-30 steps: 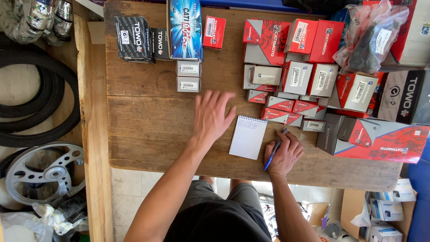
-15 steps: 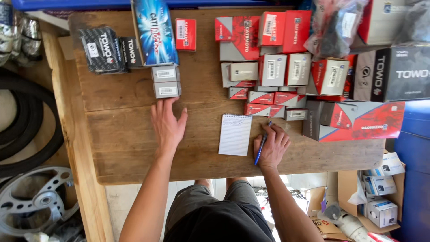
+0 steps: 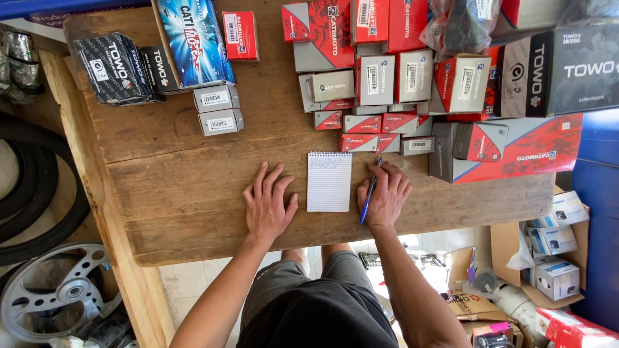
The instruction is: The person picks up small boxes from a wooden table, reads information from them, and writes notes in a notebook using a pen. The person repeats this process for several boxes, organizing them on the table.
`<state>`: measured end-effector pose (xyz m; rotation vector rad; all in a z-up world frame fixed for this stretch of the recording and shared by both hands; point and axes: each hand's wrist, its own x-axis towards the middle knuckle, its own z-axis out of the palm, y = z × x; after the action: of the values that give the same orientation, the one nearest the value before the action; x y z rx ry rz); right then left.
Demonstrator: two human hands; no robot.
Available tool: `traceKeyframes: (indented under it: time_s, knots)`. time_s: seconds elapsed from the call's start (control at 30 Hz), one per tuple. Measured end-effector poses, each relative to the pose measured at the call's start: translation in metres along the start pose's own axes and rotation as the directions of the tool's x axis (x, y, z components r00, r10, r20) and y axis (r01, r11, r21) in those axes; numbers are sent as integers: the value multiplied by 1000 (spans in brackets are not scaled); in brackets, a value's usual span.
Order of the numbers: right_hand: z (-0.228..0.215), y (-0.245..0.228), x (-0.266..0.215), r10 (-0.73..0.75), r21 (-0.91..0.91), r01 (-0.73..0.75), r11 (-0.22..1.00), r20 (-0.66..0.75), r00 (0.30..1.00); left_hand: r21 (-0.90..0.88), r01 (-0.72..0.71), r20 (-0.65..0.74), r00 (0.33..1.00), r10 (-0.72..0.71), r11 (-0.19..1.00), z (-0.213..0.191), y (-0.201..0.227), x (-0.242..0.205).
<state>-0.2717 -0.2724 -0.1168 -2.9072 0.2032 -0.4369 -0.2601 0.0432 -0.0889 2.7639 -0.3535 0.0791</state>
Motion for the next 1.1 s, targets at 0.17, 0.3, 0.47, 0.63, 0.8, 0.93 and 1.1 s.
traceKeyframes:
  time_s: [0.17,0.3,0.47,0.63,0.8,0.93,1.1]
  knots:
    - [3,3,-4,4,-6,-4,1000,-4,1000,22,-14,-26,1000,14,1000,2,1,-1]
    - [2,2,-2,-1,3,1,1000,-7,1000,14,-1,-24,1000,1,1000,2,1,0]
    - [6,3,-4,3,4,-3,1000,-8,1000,-11,-4,-36,999,4,1000,3,-3,6]
    - [5,4,-5,12,15,-12,1000,-5,1000,-3,-9,-45,999,9,1000,2,0,7]
    - [7,4,-4,6,5,-6,1000,-8,1000,12,-12,-55,998,13,1000,6,-2,7]
    - [7,3,-3,2,-1,-2,1000,-12,1000,25,-11,-58,998,12,1000,5,-1,8]
    - [7,4,-4,-6,-10,5,1000,-27,1000,-8,-7,-42,999,6,1000,-1,1,10]
